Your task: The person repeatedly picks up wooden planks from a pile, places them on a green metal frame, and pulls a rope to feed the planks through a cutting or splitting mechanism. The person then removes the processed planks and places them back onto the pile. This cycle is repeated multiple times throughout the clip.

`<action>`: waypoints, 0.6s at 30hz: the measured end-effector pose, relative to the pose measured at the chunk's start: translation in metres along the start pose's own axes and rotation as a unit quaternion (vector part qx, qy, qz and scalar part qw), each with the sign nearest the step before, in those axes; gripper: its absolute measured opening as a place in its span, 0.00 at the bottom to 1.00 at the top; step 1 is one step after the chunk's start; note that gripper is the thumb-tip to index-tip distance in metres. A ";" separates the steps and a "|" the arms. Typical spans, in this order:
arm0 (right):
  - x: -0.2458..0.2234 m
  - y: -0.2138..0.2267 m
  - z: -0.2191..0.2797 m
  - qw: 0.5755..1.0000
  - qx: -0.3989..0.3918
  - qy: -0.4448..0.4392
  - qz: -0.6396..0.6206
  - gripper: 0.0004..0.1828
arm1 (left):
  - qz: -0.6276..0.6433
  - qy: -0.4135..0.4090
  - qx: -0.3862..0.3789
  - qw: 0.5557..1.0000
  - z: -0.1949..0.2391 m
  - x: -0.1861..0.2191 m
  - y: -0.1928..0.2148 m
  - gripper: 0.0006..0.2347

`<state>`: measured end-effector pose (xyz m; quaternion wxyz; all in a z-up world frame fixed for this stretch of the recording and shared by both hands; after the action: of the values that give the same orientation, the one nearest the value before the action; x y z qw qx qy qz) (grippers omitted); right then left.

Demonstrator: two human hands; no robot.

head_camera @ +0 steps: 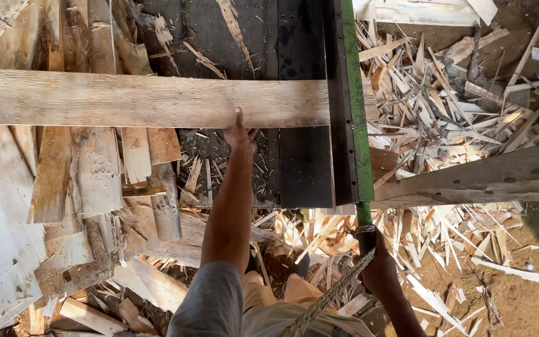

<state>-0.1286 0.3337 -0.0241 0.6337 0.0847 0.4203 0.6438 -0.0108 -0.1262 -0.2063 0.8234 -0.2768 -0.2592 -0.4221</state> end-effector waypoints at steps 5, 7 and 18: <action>0.007 -0.002 -0.003 1.000 0.004 0.020 -0.002 0.44 | -0.118 -0.216 0.014 0.969 0.137 -0.006 0.036 0.19; 0.014 -0.003 -0.007 0.997 0.016 0.070 -0.001 0.41 | -0.065 -0.444 -0.302 0.841 0.248 -0.014 0.044 0.04; 0.069 0.068 -0.016 0.902 0.011 0.283 0.327 0.19 | -0.402 -0.499 -0.690 0.336 0.417 -0.093 -0.008 0.18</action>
<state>-0.2017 0.3989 -0.0194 0.2414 0.0384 0.5377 0.8069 -0.1454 0.2027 0.0309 -0.2136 -0.7678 -0.3181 -0.5135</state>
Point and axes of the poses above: each hand's wrist, its own z-axis away from the middle knuckle, its own y-axis out of the back of the hand, x = y × z, the point moved 1 cm from there along -z, towards the middle knuckle
